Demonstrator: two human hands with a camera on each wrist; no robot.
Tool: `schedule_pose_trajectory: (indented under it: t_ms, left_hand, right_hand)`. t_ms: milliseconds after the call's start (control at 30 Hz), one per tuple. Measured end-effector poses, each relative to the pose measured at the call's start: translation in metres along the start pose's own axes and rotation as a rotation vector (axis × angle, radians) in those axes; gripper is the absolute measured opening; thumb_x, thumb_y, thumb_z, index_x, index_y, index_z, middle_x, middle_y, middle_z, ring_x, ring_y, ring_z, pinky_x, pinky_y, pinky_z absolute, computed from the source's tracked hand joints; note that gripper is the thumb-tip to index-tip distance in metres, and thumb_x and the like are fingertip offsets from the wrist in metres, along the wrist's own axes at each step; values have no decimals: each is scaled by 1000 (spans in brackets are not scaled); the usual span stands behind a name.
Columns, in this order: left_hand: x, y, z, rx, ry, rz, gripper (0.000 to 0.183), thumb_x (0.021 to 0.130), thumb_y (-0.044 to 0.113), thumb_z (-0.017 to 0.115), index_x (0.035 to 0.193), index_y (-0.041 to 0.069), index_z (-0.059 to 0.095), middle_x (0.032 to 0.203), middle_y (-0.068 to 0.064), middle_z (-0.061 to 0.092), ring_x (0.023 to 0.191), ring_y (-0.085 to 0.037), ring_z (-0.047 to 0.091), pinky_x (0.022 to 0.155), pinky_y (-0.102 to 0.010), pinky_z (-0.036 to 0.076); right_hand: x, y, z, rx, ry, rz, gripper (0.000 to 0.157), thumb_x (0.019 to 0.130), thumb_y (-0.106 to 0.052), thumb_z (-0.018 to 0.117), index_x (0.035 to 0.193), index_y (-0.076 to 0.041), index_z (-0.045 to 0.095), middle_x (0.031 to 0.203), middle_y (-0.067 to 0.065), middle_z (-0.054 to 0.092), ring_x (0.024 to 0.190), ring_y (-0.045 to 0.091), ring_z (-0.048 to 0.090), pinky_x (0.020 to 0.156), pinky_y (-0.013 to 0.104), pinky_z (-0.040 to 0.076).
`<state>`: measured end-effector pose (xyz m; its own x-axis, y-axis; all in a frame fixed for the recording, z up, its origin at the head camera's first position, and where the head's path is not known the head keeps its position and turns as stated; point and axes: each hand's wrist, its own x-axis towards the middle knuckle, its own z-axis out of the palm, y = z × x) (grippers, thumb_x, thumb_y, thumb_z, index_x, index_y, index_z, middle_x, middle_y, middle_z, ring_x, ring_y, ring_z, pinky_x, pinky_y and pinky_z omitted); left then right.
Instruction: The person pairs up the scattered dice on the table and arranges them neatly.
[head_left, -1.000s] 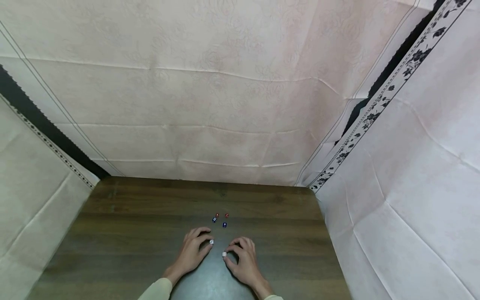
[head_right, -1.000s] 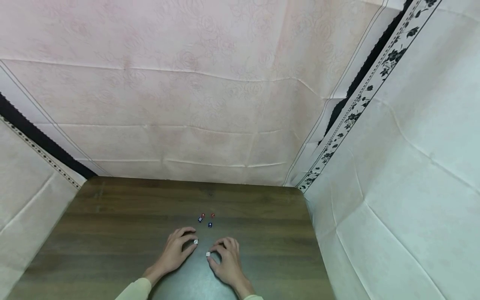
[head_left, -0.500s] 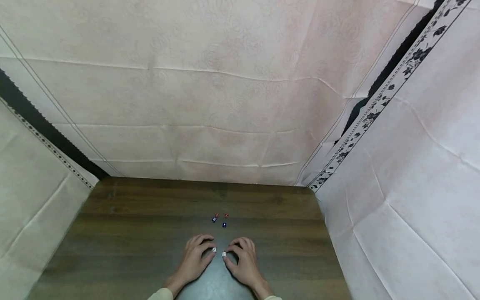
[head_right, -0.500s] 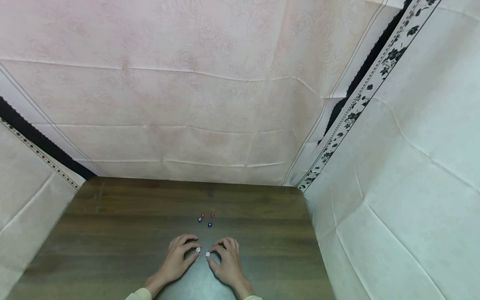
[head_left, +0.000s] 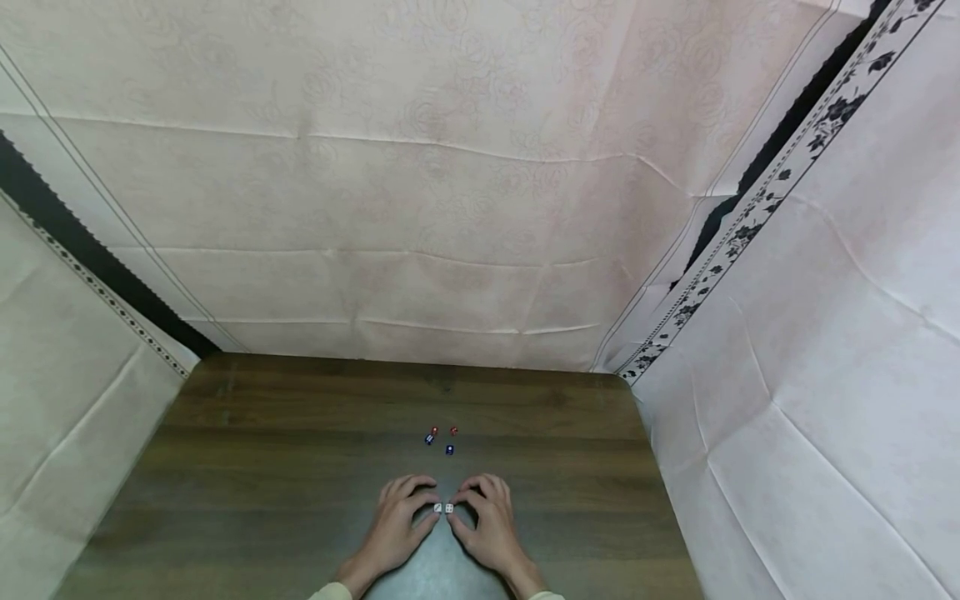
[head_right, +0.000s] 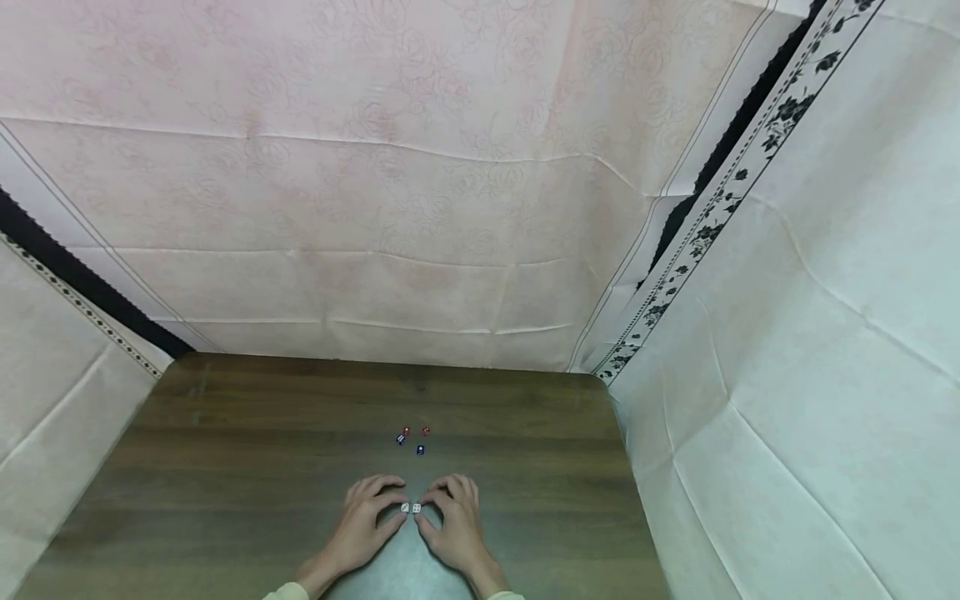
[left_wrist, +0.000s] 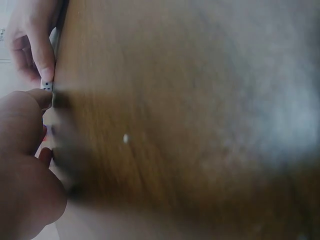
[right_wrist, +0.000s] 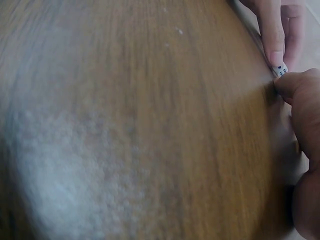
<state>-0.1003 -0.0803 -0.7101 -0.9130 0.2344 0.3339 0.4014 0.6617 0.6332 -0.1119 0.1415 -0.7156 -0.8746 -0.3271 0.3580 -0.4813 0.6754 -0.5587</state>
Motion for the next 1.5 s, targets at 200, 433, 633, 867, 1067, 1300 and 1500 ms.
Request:
schedule_pose_trajectory:
  t_ms: [200, 433, 633, 867, 1067, 1300, 1500]
  left_hand:
    - [-1, 2, 3, 6, 9, 11, 17, 93, 16, 94, 108, 22, 87, 133, -3, 78, 130, -31, 66, 110, -69, 43]
    - [-1, 3, 5, 10, 13, 6, 16, 94, 18, 94, 107, 23, 87, 133, -2, 78, 130, -30, 66, 110, -68, 41]
    - [-1, 3, 5, 1, 8, -2, 15, 95, 20, 93, 108, 23, 87, 134, -1, 77, 131, -30, 65, 112, -69, 41]
    - [-1, 2, 6, -12, -3, -21, 14, 96, 21, 91, 109, 24, 87, 135, 0, 76, 132, -31, 64, 113, -71, 40]
    - [-2, 0, 7, -50, -44, -60, 14, 99, 22, 89, 113, 23, 88, 138, -2, 76, 138, -35, 63, 118, -74, 36]
    - [-3, -1, 8, -57, -64, -84, 14, 100, 25, 89, 113, 25, 88, 139, -1, 76, 139, -35, 62, 120, -76, 36]
    - [-4, -3, 10, -51, -61, -84, 13, 100, 27, 89, 113, 26, 88, 139, 0, 76, 139, -34, 62, 121, -75, 36]
  right_hand:
    - [0, 0, 0, -6, 0, -6, 19, 92, -27, 96, 102, -30, 81, 121, -8, 71, 124, 17, 60, 114, 56, 42]
    - [0, 0, 0, -5, 4, -11, 18, 91, -26, 96, 102, -28, 82, 121, -6, 71, 125, 18, 60, 114, 56, 42]
    - [1, 1, 1, -3, 14, -24, 18, 91, -25, 97, 102, -27, 83, 121, -4, 72, 124, 19, 60, 114, 56, 42]
    - [1, 3, 1, -15, 21, -42, 18, 91, -25, 97, 103, -26, 83, 120, -3, 72, 123, 21, 61, 113, 56, 42]
    - [1, 2, -1, -14, 20, -42, 19, 91, -25, 97, 103, -26, 84, 120, -2, 72, 123, 22, 62, 113, 57, 43]
    - [1, 0, -2, -14, 9, -27, 18, 91, -25, 97, 102, -27, 83, 120, -3, 72, 123, 20, 61, 113, 57, 43]
    - [0, 0, -2, -17, -2, -16, 19, 91, -26, 97, 103, -29, 82, 121, -5, 72, 124, 18, 60, 113, 58, 44]
